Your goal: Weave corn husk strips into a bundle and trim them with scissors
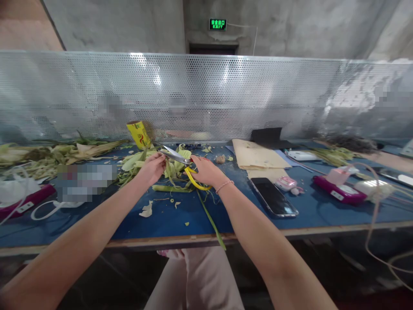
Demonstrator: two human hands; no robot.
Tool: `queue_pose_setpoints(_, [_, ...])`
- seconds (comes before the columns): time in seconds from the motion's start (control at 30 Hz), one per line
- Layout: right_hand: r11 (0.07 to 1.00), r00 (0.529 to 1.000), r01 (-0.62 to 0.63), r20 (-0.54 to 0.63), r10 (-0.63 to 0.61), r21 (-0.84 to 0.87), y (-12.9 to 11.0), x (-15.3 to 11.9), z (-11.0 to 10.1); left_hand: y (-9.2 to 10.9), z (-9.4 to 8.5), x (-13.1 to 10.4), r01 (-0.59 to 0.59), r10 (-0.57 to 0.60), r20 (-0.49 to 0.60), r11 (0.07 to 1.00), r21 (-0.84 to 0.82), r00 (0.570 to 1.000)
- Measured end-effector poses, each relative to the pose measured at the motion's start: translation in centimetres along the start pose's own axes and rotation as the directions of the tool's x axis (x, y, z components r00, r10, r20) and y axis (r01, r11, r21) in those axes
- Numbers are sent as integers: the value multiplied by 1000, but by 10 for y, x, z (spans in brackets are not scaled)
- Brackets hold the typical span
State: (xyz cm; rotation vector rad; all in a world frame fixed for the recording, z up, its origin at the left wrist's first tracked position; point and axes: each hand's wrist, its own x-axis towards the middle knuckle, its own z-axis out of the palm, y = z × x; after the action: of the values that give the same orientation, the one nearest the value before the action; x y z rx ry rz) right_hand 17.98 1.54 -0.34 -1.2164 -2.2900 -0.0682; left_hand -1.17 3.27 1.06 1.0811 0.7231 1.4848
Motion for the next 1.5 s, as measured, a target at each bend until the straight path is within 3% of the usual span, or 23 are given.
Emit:
queue_pose_setpoints(0.37, [997, 1000, 5, 19, -3, -72, 1, 0, -1, 0, -1, 1, -5, 5, 32, 1000, -8, 999])
queue_pose_setpoints(0.77, [957, 995, -70, 56, 89, -280, 1, -1, -8, 1, 3, -3, 26, -26, 38, 999, -20, 999])
queue_pose_setpoints(1.1, [936, 989, -97, 70, 128, -337, 5, 0, -10, -4, -5, 2, 84, -86, 81, 996, 21, 993])
queue_pose_setpoints(1.5, [981, 983, -164, -95, 154, -104, 14, 0, 2, -1, 0, 0, 99, -99, -6, 995, -33, 995])
